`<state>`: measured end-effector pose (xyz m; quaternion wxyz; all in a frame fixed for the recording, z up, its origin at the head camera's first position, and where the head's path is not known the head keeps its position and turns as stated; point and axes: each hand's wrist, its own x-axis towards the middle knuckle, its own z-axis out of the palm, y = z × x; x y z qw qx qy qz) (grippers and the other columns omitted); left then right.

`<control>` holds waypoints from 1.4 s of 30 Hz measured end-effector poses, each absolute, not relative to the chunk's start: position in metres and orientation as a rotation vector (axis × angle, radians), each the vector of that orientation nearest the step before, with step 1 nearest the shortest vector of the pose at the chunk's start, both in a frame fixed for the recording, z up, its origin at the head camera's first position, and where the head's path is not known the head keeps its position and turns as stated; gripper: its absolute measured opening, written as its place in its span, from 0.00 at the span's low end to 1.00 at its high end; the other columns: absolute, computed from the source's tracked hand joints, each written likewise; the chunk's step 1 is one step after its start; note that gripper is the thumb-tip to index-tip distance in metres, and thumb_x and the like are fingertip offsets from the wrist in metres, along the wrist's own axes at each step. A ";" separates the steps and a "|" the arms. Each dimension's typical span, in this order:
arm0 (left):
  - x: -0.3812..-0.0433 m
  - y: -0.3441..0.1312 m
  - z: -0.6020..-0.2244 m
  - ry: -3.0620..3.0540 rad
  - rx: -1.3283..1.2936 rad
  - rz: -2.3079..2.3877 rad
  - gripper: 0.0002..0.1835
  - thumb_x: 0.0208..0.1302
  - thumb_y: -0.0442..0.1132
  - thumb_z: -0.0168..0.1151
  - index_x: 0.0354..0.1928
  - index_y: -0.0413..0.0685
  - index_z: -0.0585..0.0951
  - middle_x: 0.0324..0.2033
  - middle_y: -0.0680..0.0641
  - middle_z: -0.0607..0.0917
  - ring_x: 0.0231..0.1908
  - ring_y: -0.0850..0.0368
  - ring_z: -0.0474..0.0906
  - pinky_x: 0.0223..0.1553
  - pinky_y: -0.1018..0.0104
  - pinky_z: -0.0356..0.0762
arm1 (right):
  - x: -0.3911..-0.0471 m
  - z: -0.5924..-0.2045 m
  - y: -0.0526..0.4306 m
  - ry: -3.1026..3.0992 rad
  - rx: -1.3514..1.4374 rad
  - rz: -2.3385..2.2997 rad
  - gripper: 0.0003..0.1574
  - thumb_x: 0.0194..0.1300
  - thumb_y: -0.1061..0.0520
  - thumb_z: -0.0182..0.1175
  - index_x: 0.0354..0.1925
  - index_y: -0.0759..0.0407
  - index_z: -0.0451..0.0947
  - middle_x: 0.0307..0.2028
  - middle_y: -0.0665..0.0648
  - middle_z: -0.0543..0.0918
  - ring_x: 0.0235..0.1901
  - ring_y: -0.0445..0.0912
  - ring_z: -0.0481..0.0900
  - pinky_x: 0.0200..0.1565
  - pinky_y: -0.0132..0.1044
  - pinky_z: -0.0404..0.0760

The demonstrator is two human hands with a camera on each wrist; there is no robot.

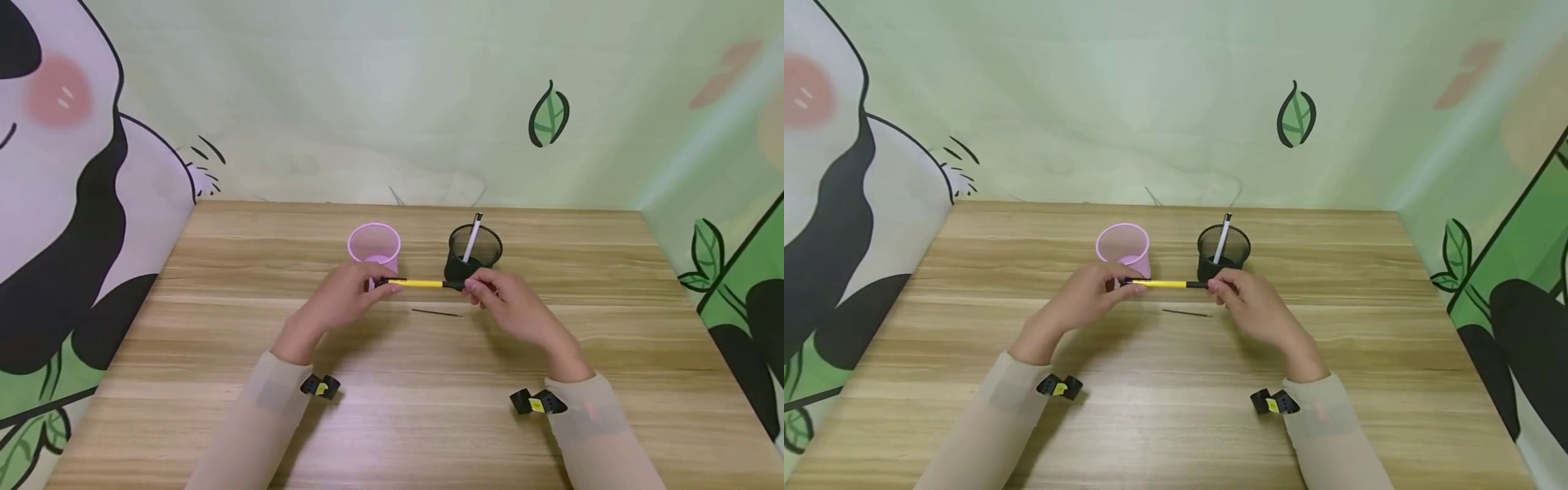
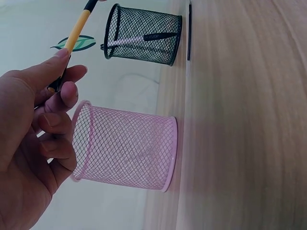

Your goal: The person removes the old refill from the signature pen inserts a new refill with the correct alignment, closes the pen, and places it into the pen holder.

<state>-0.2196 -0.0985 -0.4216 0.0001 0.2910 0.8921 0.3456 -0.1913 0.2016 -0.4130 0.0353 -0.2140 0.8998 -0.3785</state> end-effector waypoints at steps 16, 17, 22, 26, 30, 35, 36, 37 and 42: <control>-0.225 -0.093 -0.420 2.883 0.911 1.210 0.07 0.63 0.46 0.66 0.39 0.56 0.85 0.24 0.58 0.79 0.26 0.63 0.73 0.29 0.69 0.73 | -0.195 -0.407 0.205 2.826 -0.611 -1.211 0.10 0.73 0.51 0.53 0.43 0.53 0.80 0.33 0.53 0.81 0.32 0.49 0.78 0.32 0.35 0.76; -0.225 -0.092 -0.419 2.880 0.911 1.226 0.07 0.63 0.47 0.66 0.39 0.55 0.85 0.24 0.57 0.79 0.26 0.63 0.73 0.29 0.69 0.73 | -0.195 -0.406 0.205 2.836 -0.612 -1.215 0.11 0.72 0.51 0.54 0.44 0.53 0.80 0.34 0.52 0.82 0.33 0.49 0.78 0.33 0.35 0.76; -0.226 -0.087 -0.415 2.886 0.934 1.299 0.08 0.64 0.47 0.65 0.39 0.53 0.85 0.27 0.56 0.79 0.27 0.63 0.74 0.29 0.69 0.75 | -0.198 -0.398 0.203 2.899 -0.628 -1.235 0.12 0.71 0.51 0.56 0.47 0.54 0.81 0.39 0.51 0.83 0.33 0.46 0.77 0.36 0.36 0.76; -0.229 -0.082 -0.411 2.896 0.957 1.354 0.09 0.64 0.46 0.65 0.40 0.49 0.85 0.29 0.54 0.80 0.29 0.63 0.75 0.31 0.68 0.77 | -0.201 -0.392 0.200 2.935 -0.685 -1.254 0.12 0.69 0.51 0.58 0.47 0.52 0.82 0.39 0.49 0.83 0.32 0.44 0.76 0.35 0.35 0.76; -0.231 -0.076 -0.410 2.861 0.984 1.470 0.09 0.63 0.45 0.65 0.39 0.48 0.85 0.30 0.53 0.80 0.29 0.63 0.76 0.31 0.66 0.79 | -0.205 -0.387 0.198 2.952 -0.724 -1.258 0.11 0.69 0.52 0.59 0.47 0.50 0.83 0.39 0.48 0.83 0.32 0.43 0.75 0.34 0.34 0.76; -0.236 -0.068 -0.407 2.778 0.946 1.644 0.08 0.64 0.45 0.65 0.40 0.50 0.85 0.32 0.53 0.82 0.31 0.62 0.79 0.33 0.67 0.81 | -0.210 -0.382 0.199 2.978 -0.716 -1.248 0.11 0.68 0.54 0.59 0.47 0.51 0.83 0.38 0.50 0.82 0.32 0.43 0.75 0.34 0.36 0.76; -0.237 -0.066 -0.406 2.769 0.925 1.665 0.08 0.64 0.45 0.65 0.40 0.51 0.85 0.32 0.54 0.82 0.31 0.62 0.79 0.33 0.67 0.81 | -0.212 -0.381 0.199 2.983 -0.713 -1.247 0.11 0.68 0.54 0.59 0.47 0.51 0.83 0.38 0.50 0.82 0.31 0.44 0.75 0.34 0.35 0.76; -0.238 -0.064 -0.405 2.759 0.904 1.686 0.08 0.64 0.46 0.64 0.41 0.52 0.84 0.32 0.54 0.83 0.32 0.62 0.80 0.33 0.68 0.81 | -0.213 -0.381 0.200 2.987 -0.714 -1.245 0.11 0.68 0.54 0.59 0.47 0.51 0.83 0.37 0.50 0.82 0.31 0.44 0.75 0.33 0.35 0.76; -0.242 -0.055 -0.399 2.644 0.782 1.835 0.11 0.65 0.49 0.63 0.43 0.52 0.82 0.34 0.51 0.85 0.34 0.61 0.83 0.34 0.66 0.82 | -0.217 -0.375 0.200 3.000 -0.717 -1.249 0.11 0.69 0.53 0.59 0.48 0.51 0.82 0.37 0.51 0.82 0.30 0.45 0.74 0.32 0.35 0.74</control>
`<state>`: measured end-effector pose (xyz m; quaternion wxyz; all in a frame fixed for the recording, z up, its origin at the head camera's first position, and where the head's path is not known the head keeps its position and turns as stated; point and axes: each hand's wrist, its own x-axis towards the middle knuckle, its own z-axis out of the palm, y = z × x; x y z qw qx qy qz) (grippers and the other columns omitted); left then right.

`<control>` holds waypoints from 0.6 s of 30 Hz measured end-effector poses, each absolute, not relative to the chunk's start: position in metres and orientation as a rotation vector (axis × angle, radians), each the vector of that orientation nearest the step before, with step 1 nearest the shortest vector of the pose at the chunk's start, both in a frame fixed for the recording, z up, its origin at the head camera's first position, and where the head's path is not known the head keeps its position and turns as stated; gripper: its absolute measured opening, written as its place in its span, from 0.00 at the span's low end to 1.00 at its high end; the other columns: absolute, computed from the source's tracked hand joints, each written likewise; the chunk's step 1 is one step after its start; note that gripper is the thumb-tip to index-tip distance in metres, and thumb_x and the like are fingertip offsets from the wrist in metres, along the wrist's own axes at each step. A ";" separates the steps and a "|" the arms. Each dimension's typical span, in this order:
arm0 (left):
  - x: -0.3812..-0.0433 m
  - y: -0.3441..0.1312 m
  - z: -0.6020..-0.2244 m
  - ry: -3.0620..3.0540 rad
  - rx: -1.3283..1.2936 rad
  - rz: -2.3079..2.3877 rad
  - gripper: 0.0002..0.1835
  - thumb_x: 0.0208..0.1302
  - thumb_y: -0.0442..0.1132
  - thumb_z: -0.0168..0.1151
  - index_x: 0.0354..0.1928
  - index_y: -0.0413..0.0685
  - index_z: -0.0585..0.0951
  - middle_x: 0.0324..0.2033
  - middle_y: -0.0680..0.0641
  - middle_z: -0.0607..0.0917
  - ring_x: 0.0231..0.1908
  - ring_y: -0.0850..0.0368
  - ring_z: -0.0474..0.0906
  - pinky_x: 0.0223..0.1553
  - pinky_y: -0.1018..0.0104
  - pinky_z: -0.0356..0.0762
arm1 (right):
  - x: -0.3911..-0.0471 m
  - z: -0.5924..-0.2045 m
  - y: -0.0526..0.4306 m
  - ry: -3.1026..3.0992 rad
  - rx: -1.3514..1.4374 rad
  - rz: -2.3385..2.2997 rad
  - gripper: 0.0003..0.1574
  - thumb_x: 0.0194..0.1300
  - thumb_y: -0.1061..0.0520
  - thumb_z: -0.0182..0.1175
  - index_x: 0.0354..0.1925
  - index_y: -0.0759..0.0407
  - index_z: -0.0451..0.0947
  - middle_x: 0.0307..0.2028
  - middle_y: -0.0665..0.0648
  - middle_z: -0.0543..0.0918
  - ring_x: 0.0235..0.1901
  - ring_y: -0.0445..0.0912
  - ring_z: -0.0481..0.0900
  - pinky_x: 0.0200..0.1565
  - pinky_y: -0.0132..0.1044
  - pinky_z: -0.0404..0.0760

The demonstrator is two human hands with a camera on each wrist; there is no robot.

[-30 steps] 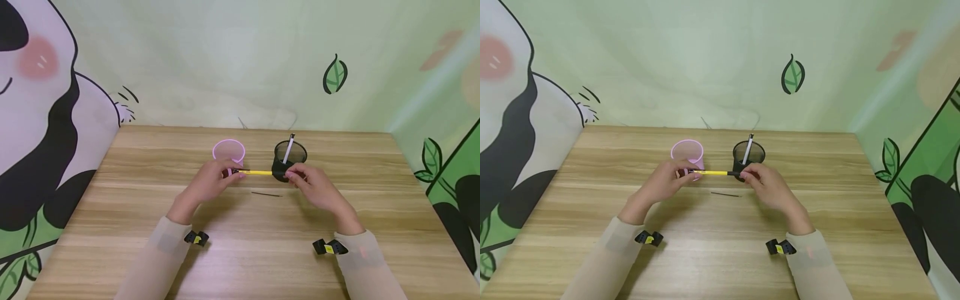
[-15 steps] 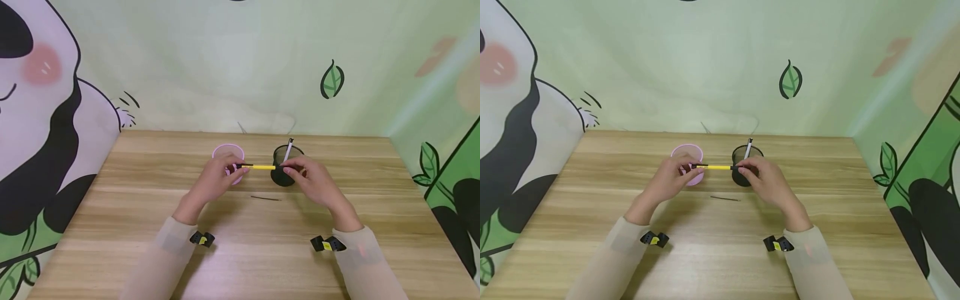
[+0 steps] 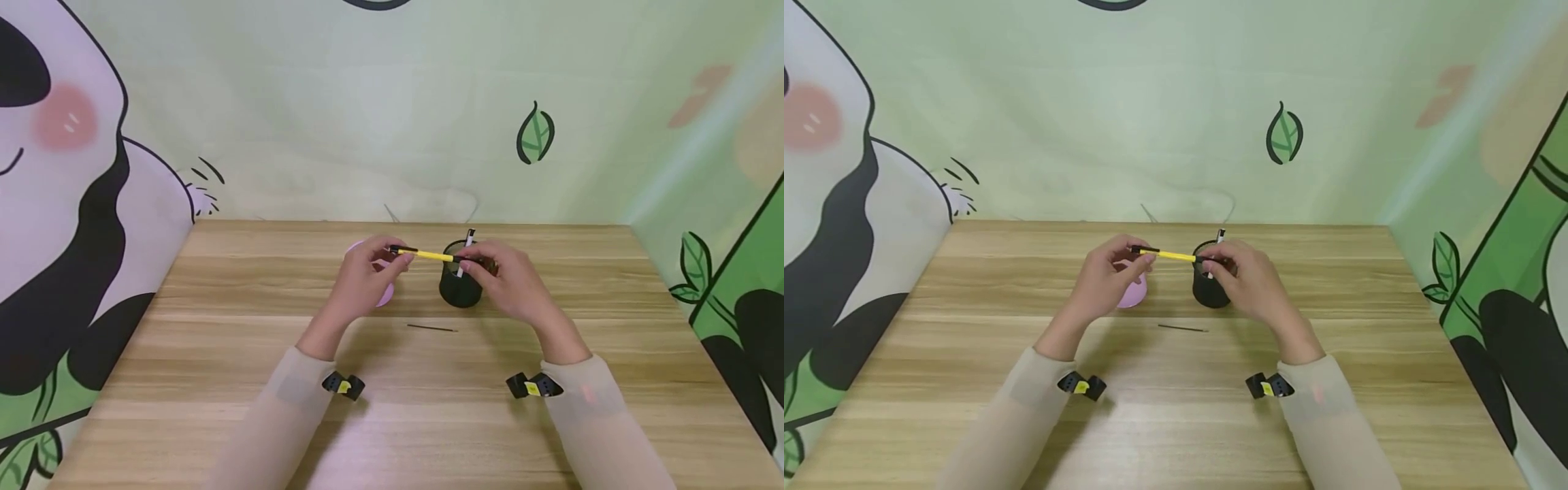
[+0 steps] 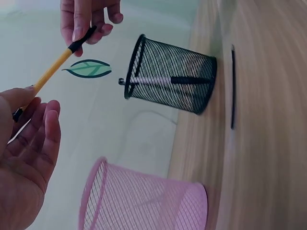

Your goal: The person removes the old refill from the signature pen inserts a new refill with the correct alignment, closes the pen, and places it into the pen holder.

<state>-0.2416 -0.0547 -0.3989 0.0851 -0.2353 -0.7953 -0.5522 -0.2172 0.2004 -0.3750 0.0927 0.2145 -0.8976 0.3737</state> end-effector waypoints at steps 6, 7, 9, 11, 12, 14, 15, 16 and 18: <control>-0.246 -0.041 -0.388 -2.262 -0.650 -1.899 0.12 0.66 0.46 0.62 0.47 0.49 0.80 0.38 0.44 0.86 0.39 0.55 0.83 0.36 0.62 0.84 | -0.222 -0.371 0.200 -2.644 0.632 1.134 0.14 0.69 0.53 0.58 0.52 0.49 0.80 0.35 0.51 0.82 0.29 0.45 0.73 0.30 0.35 0.74; -0.247 -0.039 -0.386 -2.242 -0.649 -1.938 0.12 0.66 0.44 0.62 0.47 0.48 0.80 0.39 0.43 0.85 0.40 0.54 0.83 0.37 0.62 0.84 | -0.223 -0.369 0.200 -2.641 0.627 1.142 0.14 0.69 0.53 0.58 0.52 0.48 0.79 0.35 0.51 0.83 0.30 0.45 0.74 0.30 0.35 0.74; -0.247 -0.034 -0.379 -2.203 -0.650 -2.012 0.11 0.67 0.40 0.61 0.47 0.44 0.79 0.40 0.39 0.85 0.42 0.51 0.83 0.38 0.60 0.84 | -0.224 -0.367 0.200 -2.633 0.612 1.154 0.15 0.69 0.53 0.58 0.53 0.47 0.79 0.36 0.52 0.84 0.31 0.45 0.75 0.31 0.36 0.75; -0.246 -0.029 -0.371 -2.167 -0.644 -2.069 0.10 0.67 0.37 0.61 0.46 0.40 0.78 0.42 0.36 0.84 0.43 0.49 0.84 0.40 0.59 0.84 | -0.226 -0.366 0.199 -2.631 0.594 1.157 0.15 0.69 0.53 0.58 0.53 0.46 0.78 0.38 0.52 0.85 0.33 0.45 0.77 0.34 0.38 0.76; -0.245 -0.026 -0.368 -2.151 -0.638 -2.092 0.09 0.67 0.36 0.61 0.46 0.39 0.77 0.42 0.36 0.83 0.43 0.48 0.84 0.40 0.59 0.84 | -0.226 -0.365 0.199 -2.632 0.586 1.154 0.15 0.69 0.54 0.58 0.53 0.47 0.78 0.39 0.52 0.86 0.34 0.45 0.77 0.36 0.38 0.76; -0.243 -0.019 -0.360 -2.119 -0.620 -2.122 0.09 0.66 0.34 0.61 0.45 0.37 0.76 0.42 0.36 0.83 0.43 0.46 0.84 0.41 0.57 0.84 | -0.227 -0.364 0.199 -2.633 0.573 1.146 0.14 0.70 0.54 0.58 0.52 0.49 0.79 0.40 0.53 0.86 0.36 0.46 0.78 0.38 0.39 0.76; -0.242 -0.016 -0.356 -2.105 -0.610 -2.132 0.08 0.66 0.33 0.61 0.44 0.37 0.76 0.41 0.37 0.83 0.43 0.46 0.84 0.41 0.57 0.84 | -0.228 -0.363 0.199 -2.635 0.566 1.145 0.13 0.70 0.54 0.58 0.52 0.49 0.79 0.40 0.54 0.86 0.37 0.46 0.78 0.39 0.40 0.76; -0.243 -0.013 -0.355 -2.094 -0.598 -2.147 0.08 0.66 0.34 0.61 0.44 0.38 0.76 0.41 0.38 0.83 0.43 0.45 0.84 0.42 0.57 0.84 | -0.228 -0.363 0.199 -2.637 0.561 1.143 0.13 0.70 0.54 0.58 0.52 0.50 0.79 0.40 0.54 0.86 0.37 0.46 0.78 0.39 0.40 0.76; -0.245 -0.007 -0.352 -2.074 -0.585 -2.180 0.08 0.66 0.34 0.61 0.43 0.39 0.76 0.40 0.41 0.82 0.44 0.44 0.83 0.43 0.57 0.84 | -0.229 -0.363 0.199 -2.637 0.555 1.146 0.13 0.70 0.54 0.58 0.51 0.51 0.78 0.39 0.56 0.86 0.36 0.47 0.78 0.40 0.40 0.76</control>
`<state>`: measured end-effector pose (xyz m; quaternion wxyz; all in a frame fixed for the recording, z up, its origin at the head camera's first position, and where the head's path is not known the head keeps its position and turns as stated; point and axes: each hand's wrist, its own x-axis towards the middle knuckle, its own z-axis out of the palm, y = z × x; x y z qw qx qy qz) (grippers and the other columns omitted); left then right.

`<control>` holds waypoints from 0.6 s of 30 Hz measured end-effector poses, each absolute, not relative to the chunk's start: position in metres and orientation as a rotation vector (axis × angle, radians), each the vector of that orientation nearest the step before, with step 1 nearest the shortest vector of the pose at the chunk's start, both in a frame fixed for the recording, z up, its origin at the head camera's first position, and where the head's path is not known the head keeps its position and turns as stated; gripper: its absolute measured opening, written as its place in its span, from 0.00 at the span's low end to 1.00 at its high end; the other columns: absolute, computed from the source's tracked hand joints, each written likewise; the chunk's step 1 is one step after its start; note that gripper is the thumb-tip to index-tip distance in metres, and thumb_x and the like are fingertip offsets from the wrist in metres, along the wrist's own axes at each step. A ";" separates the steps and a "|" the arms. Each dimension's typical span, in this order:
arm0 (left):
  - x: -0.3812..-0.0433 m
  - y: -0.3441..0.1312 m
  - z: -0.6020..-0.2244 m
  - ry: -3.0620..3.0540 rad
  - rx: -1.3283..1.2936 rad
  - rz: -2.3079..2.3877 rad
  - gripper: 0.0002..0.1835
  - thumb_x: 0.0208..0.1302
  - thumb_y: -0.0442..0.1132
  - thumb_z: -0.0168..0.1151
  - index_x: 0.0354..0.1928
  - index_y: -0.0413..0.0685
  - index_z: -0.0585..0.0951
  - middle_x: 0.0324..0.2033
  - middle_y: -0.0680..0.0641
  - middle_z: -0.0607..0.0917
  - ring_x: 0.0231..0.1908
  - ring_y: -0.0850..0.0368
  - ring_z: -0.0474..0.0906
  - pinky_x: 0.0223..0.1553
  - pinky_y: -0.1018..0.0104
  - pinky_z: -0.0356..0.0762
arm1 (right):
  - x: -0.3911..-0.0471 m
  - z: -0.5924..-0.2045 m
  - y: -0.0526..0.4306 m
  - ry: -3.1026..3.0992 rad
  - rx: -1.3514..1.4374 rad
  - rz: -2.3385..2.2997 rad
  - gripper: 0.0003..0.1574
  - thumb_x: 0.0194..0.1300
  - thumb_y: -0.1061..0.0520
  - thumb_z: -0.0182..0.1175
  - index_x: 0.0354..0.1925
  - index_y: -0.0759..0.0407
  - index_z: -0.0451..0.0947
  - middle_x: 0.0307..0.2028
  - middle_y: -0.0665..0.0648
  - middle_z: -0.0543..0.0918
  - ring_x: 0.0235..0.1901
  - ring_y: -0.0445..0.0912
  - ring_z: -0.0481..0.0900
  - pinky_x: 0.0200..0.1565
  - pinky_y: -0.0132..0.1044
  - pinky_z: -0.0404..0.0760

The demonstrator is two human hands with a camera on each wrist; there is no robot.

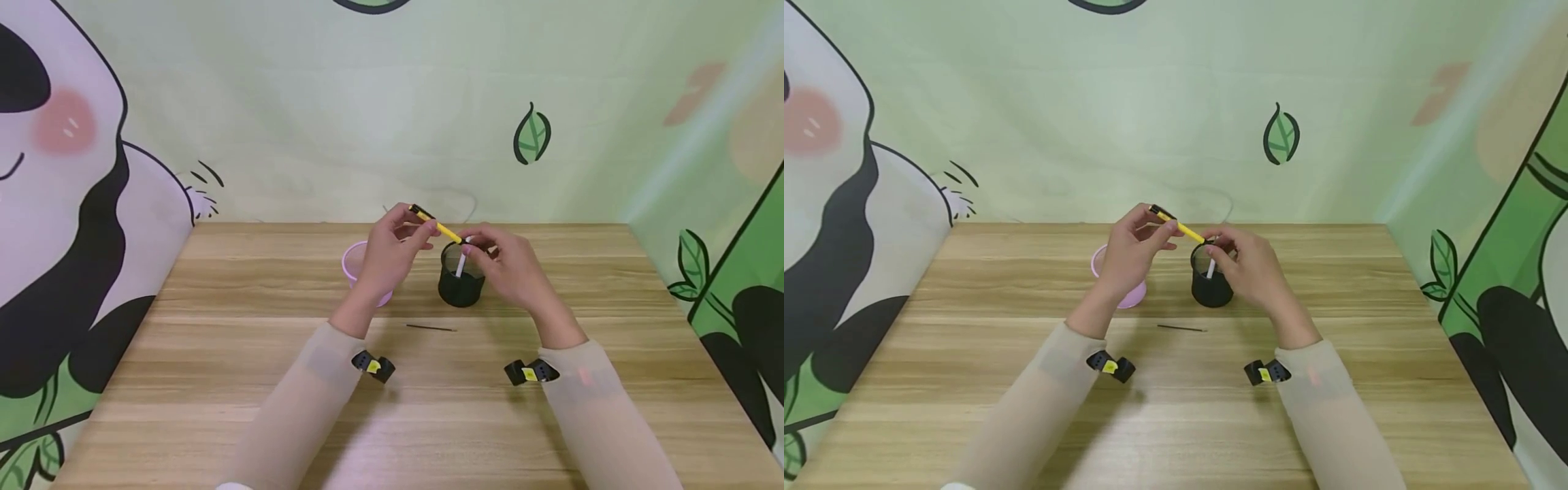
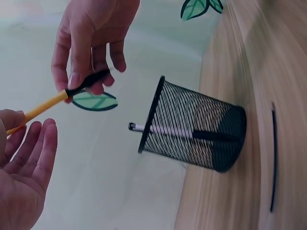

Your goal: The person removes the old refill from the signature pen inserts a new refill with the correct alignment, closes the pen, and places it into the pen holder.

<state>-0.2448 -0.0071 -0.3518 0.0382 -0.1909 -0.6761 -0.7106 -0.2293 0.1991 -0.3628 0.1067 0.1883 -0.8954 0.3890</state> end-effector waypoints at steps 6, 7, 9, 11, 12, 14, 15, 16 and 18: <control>-0.258 0.011 -0.355 -2.080 -0.606 -2.189 0.08 0.65 0.36 0.63 0.41 0.42 0.76 0.40 0.44 0.81 0.43 0.42 0.84 0.43 0.55 0.83 | -0.234 -0.364 0.201 -2.617 0.528 1.169 0.12 0.68 0.54 0.60 0.50 0.52 0.78 0.37 0.57 0.86 0.36 0.47 0.80 0.41 0.42 0.78; -0.261 0.014 -0.357 -2.090 -0.606 -2.173 0.09 0.64 0.37 0.64 0.41 0.42 0.76 0.39 0.44 0.81 0.42 0.41 0.84 0.43 0.55 0.84 | -0.235 -0.365 0.201 -2.613 0.521 1.175 0.12 0.68 0.54 0.60 0.49 0.52 0.78 0.38 0.57 0.85 0.37 0.47 0.80 0.42 0.43 0.78; -0.267 0.020 -0.360 -2.123 -0.598 -2.130 0.10 0.63 0.37 0.66 0.42 0.43 0.77 0.40 0.45 0.81 0.41 0.44 0.84 0.42 0.56 0.84 | -0.237 -0.367 0.203 -2.608 0.511 1.189 0.12 0.68 0.54 0.60 0.49 0.52 0.77 0.39 0.57 0.85 0.39 0.48 0.81 0.43 0.45 0.79; -0.271 0.025 -0.361 -2.163 -0.595 -2.069 0.10 0.62 0.38 0.67 0.43 0.44 0.78 0.40 0.46 0.81 0.40 0.48 0.85 0.40 0.59 0.84 | -0.239 -0.369 0.204 -2.602 0.499 1.198 0.12 0.68 0.53 0.60 0.49 0.52 0.78 0.40 0.57 0.84 0.40 0.49 0.82 0.44 0.46 0.80; -0.272 0.027 -0.361 -2.189 -0.594 -2.031 0.11 0.61 0.38 0.67 0.43 0.45 0.78 0.40 0.47 0.82 0.40 0.51 0.85 0.39 0.61 0.84 | -0.240 -0.370 0.205 -2.599 0.495 1.203 0.12 0.68 0.53 0.60 0.49 0.53 0.78 0.40 0.57 0.84 0.40 0.50 0.82 0.44 0.47 0.80; -0.274 0.030 -0.360 -2.238 -0.597 -1.954 0.11 0.61 0.39 0.67 0.44 0.47 0.79 0.40 0.48 0.82 0.39 0.55 0.85 0.38 0.65 0.84 | -0.242 -0.372 0.206 -2.593 0.480 1.211 0.12 0.67 0.53 0.61 0.48 0.53 0.78 0.40 0.57 0.84 0.40 0.50 0.83 0.44 0.46 0.80; -0.276 0.032 -0.360 -2.262 -0.601 -1.913 0.11 0.62 0.39 0.67 0.45 0.48 0.79 0.40 0.48 0.83 0.39 0.57 0.85 0.37 0.66 0.83 | -0.243 -0.372 0.207 -2.590 0.473 1.214 0.11 0.67 0.54 0.61 0.47 0.54 0.78 0.40 0.57 0.84 0.39 0.50 0.82 0.44 0.46 0.80; -0.277 0.034 -0.360 -2.286 -0.608 -1.873 0.12 0.62 0.40 0.66 0.46 0.49 0.80 0.40 0.49 0.83 0.40 0.58 0.84 0.37 0.68 0.83 | -0.243 -0.373 0.207 -2.590 0.463 1.212 0.11 0.67 0.54 0.61 0.47 0.54 0.77 0.39 0.57 0.84 0.38 0.49 0.82 0.43 0.45 0.80; -0.279 0.037 -0.359 -2.341 -0.616 -1.792 0.13 0.64 0.41 0.65 0.49 0.51 0.80 0.41 0.51 0.83 0.41 0.59 0.84 0.38 0.69 0.82 | -0.244 -0.373 0.208 -2.597 0.438 1.209 0.11 0.66 0.55 0.62 0.46 0.55 0.77 0.39 0.57 0.84 0.36 0.49 0.81 0.41 0.43 0.79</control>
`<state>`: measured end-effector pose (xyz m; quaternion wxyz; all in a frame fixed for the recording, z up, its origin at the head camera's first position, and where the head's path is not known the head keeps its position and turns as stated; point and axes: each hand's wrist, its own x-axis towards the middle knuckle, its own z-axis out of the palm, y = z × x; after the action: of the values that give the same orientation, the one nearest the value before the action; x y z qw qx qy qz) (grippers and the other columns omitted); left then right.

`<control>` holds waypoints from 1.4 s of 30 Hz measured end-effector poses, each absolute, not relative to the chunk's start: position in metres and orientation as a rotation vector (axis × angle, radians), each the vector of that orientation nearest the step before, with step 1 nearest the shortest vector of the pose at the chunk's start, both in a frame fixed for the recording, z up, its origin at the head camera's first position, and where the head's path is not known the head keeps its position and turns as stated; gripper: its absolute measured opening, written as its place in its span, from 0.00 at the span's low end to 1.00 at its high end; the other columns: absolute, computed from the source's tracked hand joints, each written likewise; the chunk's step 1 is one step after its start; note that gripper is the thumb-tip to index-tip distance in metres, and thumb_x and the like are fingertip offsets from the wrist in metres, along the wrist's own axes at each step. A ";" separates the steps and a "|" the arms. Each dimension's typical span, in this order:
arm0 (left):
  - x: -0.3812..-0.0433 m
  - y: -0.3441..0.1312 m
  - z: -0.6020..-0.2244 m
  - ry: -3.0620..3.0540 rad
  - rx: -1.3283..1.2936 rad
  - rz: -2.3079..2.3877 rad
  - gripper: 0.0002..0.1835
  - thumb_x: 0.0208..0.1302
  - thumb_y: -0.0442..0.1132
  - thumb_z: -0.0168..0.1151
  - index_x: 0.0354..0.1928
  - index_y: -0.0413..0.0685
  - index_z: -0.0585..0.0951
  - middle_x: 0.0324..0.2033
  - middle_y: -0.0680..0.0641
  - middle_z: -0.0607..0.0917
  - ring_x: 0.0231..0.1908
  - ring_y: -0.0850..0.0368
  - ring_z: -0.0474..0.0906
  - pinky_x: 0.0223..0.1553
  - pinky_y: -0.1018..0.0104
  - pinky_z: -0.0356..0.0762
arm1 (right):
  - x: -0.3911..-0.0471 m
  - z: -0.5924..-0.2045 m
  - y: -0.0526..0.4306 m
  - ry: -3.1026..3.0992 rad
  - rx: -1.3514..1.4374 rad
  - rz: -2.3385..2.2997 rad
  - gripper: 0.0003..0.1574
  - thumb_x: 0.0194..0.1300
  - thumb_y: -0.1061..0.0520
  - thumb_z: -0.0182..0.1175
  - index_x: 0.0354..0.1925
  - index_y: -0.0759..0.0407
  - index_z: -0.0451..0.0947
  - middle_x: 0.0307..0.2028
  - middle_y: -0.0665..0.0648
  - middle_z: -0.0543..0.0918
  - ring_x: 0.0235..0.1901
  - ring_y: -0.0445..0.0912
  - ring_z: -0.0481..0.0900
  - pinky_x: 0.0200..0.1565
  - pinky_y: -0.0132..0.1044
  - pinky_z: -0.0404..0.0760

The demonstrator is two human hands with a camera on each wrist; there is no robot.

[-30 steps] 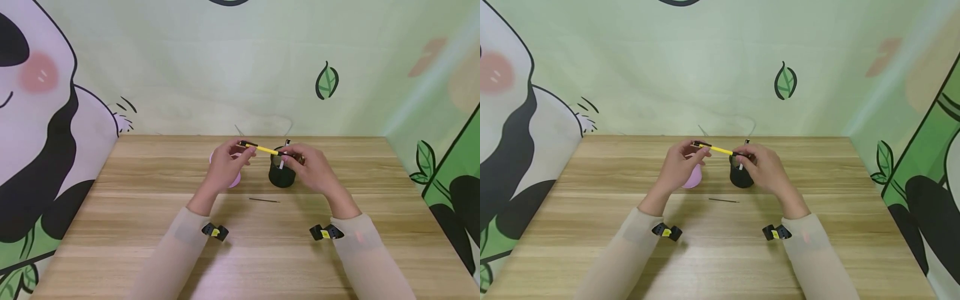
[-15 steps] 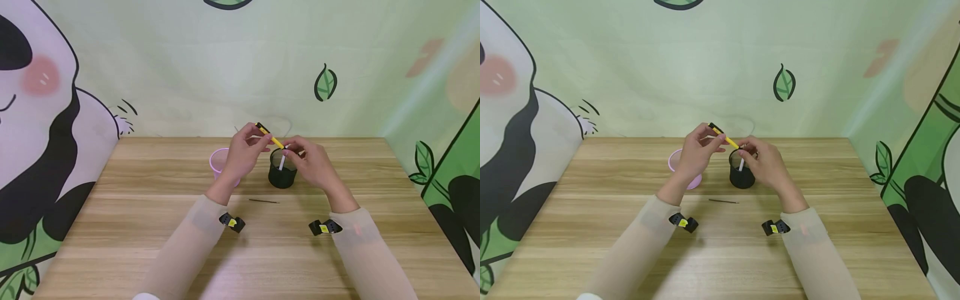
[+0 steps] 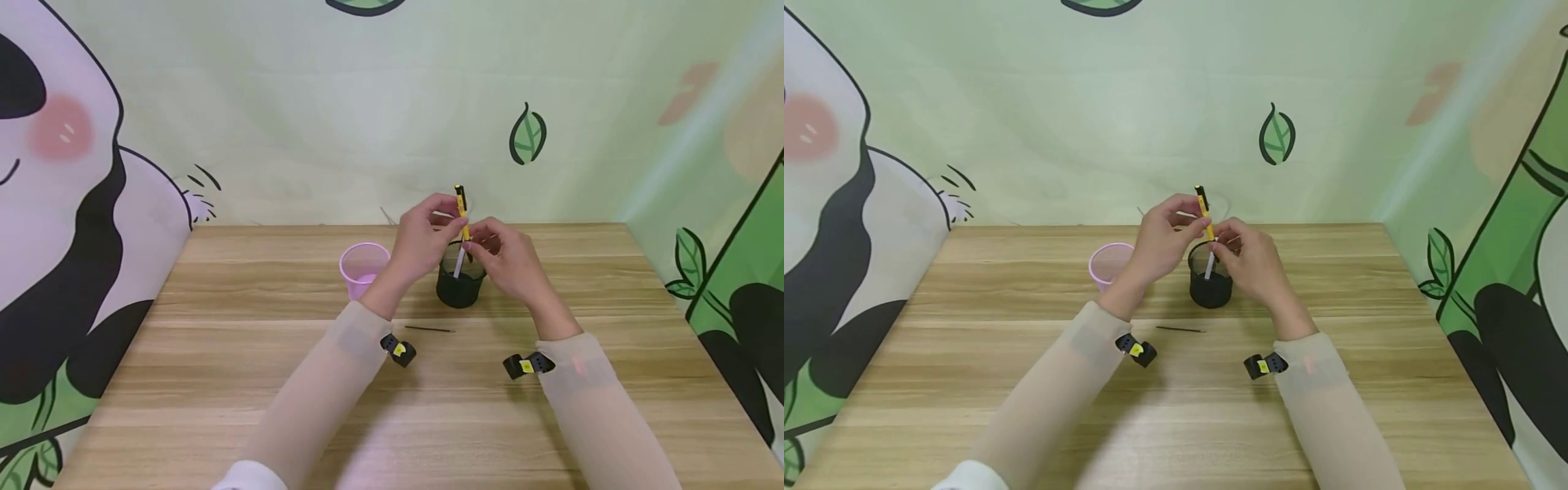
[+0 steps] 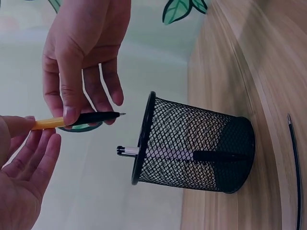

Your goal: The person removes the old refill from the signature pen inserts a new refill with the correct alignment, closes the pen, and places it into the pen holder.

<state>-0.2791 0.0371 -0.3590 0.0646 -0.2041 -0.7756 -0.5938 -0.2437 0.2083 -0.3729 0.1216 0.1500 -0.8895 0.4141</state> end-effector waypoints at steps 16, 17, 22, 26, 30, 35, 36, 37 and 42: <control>-0.295 0.053 -0.363 -2.598 -0.766 -1.434 0.21 0.66 0.43 0.62 0.60 0.51 0.76 0.41 0.53 0.83 0.42 0.59 0.84 0.40 0.72 0.81 | -0.252 -0.366 0.223 -2.531 0.277 1.327 0.25 0.68 0.50 0.59 0.61 0.54 0.70 0.44 0.57 0.82 0.44 0.49 0.81 0.48 0.46 0.81; -0.296 0.054 -0.363 -2.611 -0.780 -1.408 0.20 0.67 0.43 0.61 0.60 0.51 0.76 0.41 0.53 0.83 0.42 0.59 0.84 0.40 0.72 0.81 | -0.253 -0.365 0.223 -2.518 0.272 1.331 0.26 0.69 0.49 0.59 0.62 0.53 0.70 0.45 0.57 0.81 0.45 0.49 0.81 0.48 0.46 0.81; -0.300 0.059 -0.363 -2.701 -0.828 -1.279 0.21 0.67 0.41 0.61 0.61 0.50 0.76 0.42 0.52 0.83 0.42 0.61 0.84 0.39 0.73 0.80 | -0.259 -0.365 0.222 -2.486 0.238 1.333 0.28 0.67 0.49 0.60 0.63 0.50 0.71 0.46 0.58 0.82 0.44 0.50 0.82 0.47 0.47 0.82; -0.302 0.062 -0.365 -2.762 -0.878 -1.191 0.22 0.67 0.40 0.61 0.62 0.51 0.74 0.44 0.51 0.83 0.41 0.61 0.83 0.40 0.73 0.80 | -0.263 -0.369 0.221 -2.490 0.210 1.322 0.26 0.67 0.50 0.61 0.61 0.51 0.73 0.44 0.59 0.82 0.43 0.51 0.83 0.46 0.46 0.82; -0.304 0.064 -0.367 -2.803 -0.904 -1.093 0.23 0.67 0.42 0.60 0.64 0.51 0.73 0.42 0.52 0.83 0.39 0.63 0.82 0.38 0.73 0.79 | -0.266 -0.375 0.221 -2.474 0.198 1.313 0.26 0.66 0.52 0.62 0.62 0.50 0.72 0.41 0.59 0.82 0.41 0.49 0.83 0.43 0.43 0.83; -0.306 0.065 -0.372 -2.814 -0.928 -0.974 0.26 0.67 0.45 0.60 0.66 0.54 0.68 0.38 0.55 0.83 0.33 0.64 0.79 0.36 0.72 0.76 | -0.268 -0.381 0.220 -2.473 0.198 1.298 0.26 0.66 0.55 0.63 0.61 0.48 0.70 0.40 0.59 0.82 0.38 0.48 0.84 0.39 0.38 0.82; -0.306 0.065 -0.373 -2.814 -0.933 -0.958 0.27 0.67 0.45 0.60 0.66 0.54 0.68 0.37 0.55 0.83 0.32 0.64 0.79 0.35 0.72 0.76 | -0.268 -0.382 0.219 -2.479 0.195 1.292 0.25 0.66 0.55 0.62 0.60 0.49 0.70 0.40 0.58 0.83 0.38 0.48 0.84 0.38 0.38 0.83; -0.306 0.065 -0.373 -2.817 -0.938 -0.942 0.27 0.67 0.45 0.60 0.66 0.54 0.67 0.37 0.55 0.84 0.31 0.64 0.79 0.34 0.71 0.76 | -0.268 -0.383 0.219 -2.485 0.190 1.284 0.24 0.66 0.55 0.62 0.59 0.49 0.71 0.39 0.58 0.83 0.38 0.48 0.84 0.38 0.38 0.82; -0.306 0.065 -0.379 -2.848 -0.943 -0.900 0.24 0.68 0.46 0.58 0.64 0.54 0.68 0.36 0.55 0.84 0.29 0.64 0.79 0.33 0.71 0.76 | -0.269 -0.388 0.220 -2.507 0.168 1.244 0.19 0.66 0.55 0.63 0.55 0.51 0.74 0.38 0.58 0.85 0.37 0.48 0.84 0.37 0.41 0.82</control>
<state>-0.3057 0.0652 -0.3790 0.0044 -0.3011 -0.9092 -0.2874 -0.2688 0.2201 -0.3881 0.1681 0.0589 -0.8815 0.4374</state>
